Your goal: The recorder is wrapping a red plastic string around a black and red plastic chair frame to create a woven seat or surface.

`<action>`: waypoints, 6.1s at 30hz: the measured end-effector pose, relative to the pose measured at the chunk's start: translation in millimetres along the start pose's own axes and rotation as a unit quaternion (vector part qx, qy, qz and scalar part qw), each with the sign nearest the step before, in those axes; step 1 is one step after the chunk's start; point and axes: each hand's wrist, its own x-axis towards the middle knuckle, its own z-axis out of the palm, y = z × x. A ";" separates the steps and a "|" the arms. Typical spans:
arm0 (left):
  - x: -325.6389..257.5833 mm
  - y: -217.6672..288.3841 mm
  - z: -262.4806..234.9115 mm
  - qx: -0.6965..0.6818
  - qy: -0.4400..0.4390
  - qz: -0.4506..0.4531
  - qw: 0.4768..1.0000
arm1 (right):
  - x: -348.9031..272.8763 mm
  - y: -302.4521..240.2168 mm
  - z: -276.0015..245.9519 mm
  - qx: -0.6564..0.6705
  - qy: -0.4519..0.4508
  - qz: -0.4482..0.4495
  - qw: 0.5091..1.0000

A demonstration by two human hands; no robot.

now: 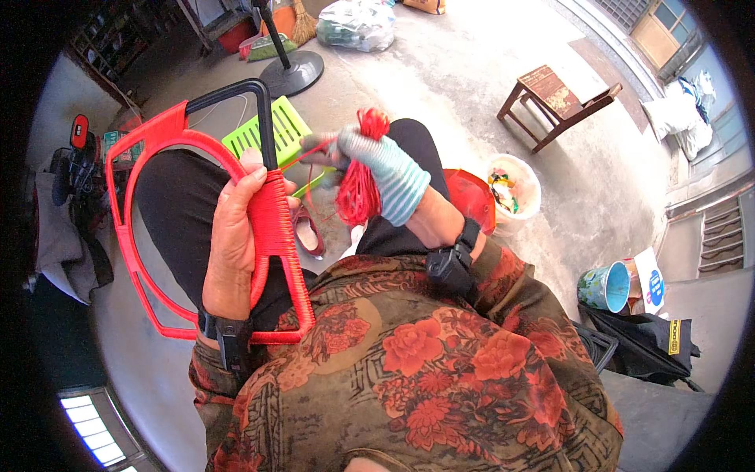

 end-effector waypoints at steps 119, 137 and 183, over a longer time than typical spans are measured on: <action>9.4 -18.9 -3.7 0.053 0.049 0.132 0.989 | 64.0 46.5 17.3 0.131 0.078 0.180 0.972; 15.3 -20.0 -9.6 -0.055 -0.015 0.094 0.994 | 42.1 -13.0 62.9 -0.651 0.036 -0.069 0.755; 1.9 -2.1 10.8 0.012 0.001 0.080 0.997 | -5.2 11.7 -17.2 -0.192 -0.003 0.102 0.976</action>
